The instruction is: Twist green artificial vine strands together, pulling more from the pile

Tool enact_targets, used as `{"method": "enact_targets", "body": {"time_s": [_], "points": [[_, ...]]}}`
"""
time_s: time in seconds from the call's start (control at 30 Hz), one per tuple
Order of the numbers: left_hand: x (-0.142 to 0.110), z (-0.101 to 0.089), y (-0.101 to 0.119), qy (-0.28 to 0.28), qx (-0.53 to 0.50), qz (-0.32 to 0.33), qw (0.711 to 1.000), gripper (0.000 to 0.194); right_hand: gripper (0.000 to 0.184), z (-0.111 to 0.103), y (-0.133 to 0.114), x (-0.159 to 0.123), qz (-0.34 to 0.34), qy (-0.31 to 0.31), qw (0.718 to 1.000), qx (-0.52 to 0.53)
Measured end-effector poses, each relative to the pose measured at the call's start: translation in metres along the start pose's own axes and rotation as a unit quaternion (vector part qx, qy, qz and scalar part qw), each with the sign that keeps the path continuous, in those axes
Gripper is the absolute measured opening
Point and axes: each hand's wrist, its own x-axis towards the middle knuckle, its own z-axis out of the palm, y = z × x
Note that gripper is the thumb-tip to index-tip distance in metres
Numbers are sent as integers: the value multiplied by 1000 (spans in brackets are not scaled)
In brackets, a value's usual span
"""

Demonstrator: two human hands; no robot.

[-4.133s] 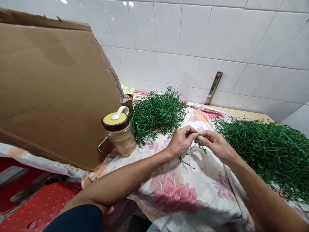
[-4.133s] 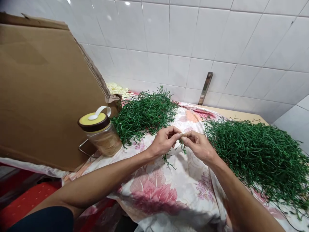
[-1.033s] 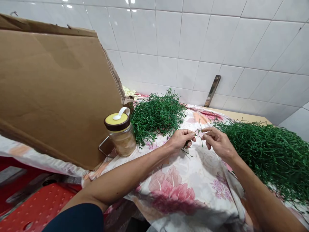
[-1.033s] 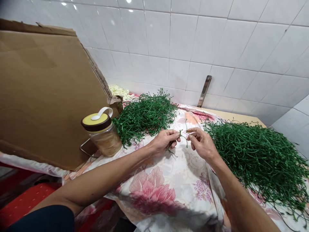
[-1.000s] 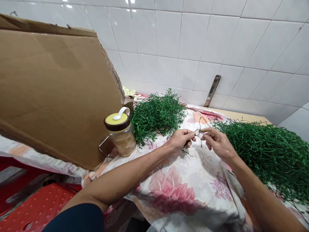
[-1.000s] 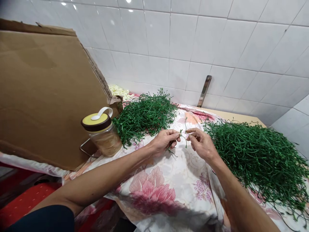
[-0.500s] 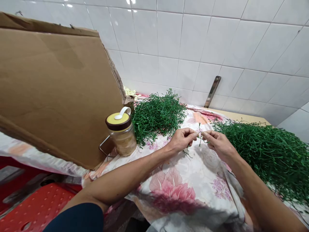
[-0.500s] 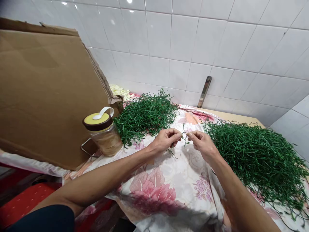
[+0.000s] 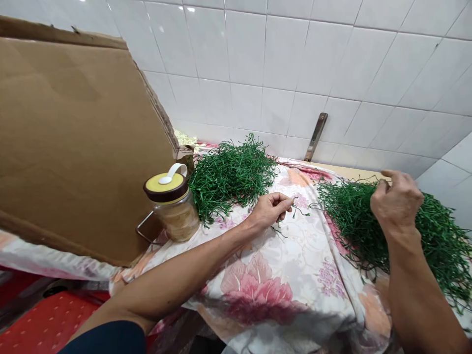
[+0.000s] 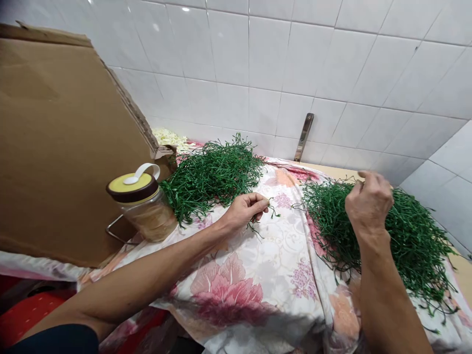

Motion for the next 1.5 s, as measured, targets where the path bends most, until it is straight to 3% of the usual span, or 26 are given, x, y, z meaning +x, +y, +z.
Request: {"method": "enact_targets", "body": {"time_s": [0.07,0.13,0.2,0.23,0.3,0.37,0.47,0.57,0.67,0.77,0.9,1.1,1.5], "points": [[1,0,-1,3,-3,2,1000,38,36,-5,7,3,-21,18,999,-18],[2,0,-2,8,5,7,1000,37,35,-10,-4,0,-9,34,999,36],[1,-1,-2,15,22,18,1000,35,30,-14,-30,-10,44,-37,984,169],[1,-1,-1,17,32,25,999,34,28,-15,-46,-17,77,-112,954,267],[-1,0,-1,21,47,41,998,33,31,-13,-79,-34,91,-300,845,432],[-2,1,-1,25,56,53,997,33,34,-7,-105,-51,94,-396,767,496],[-4,3,-3,31,55,56,996,34,35,4,-121,-69,85,-448,714,532],[-5,4,-5,34,43,52,997,35,32,10,-120,-76,70,-451,731,508],[-4,3,-4,34,38,39,998,35,27,10,-120,-77,35,-409,795,446],[-4,2,-1,27,37,14,999,34,19,8,-124,-80,-41,-340,859,381],[-3,2,1,13,32,-14,999,36,17,8,-128,-84,-138,-252,901,324],[-2,4,-1,29,10,-23,999,40,16,7,-128,-86,-191,-208,915,290],[-7,8,-2,37,3,0,999,30,15,10,-131,-89,-190,-186,919,291]]}}
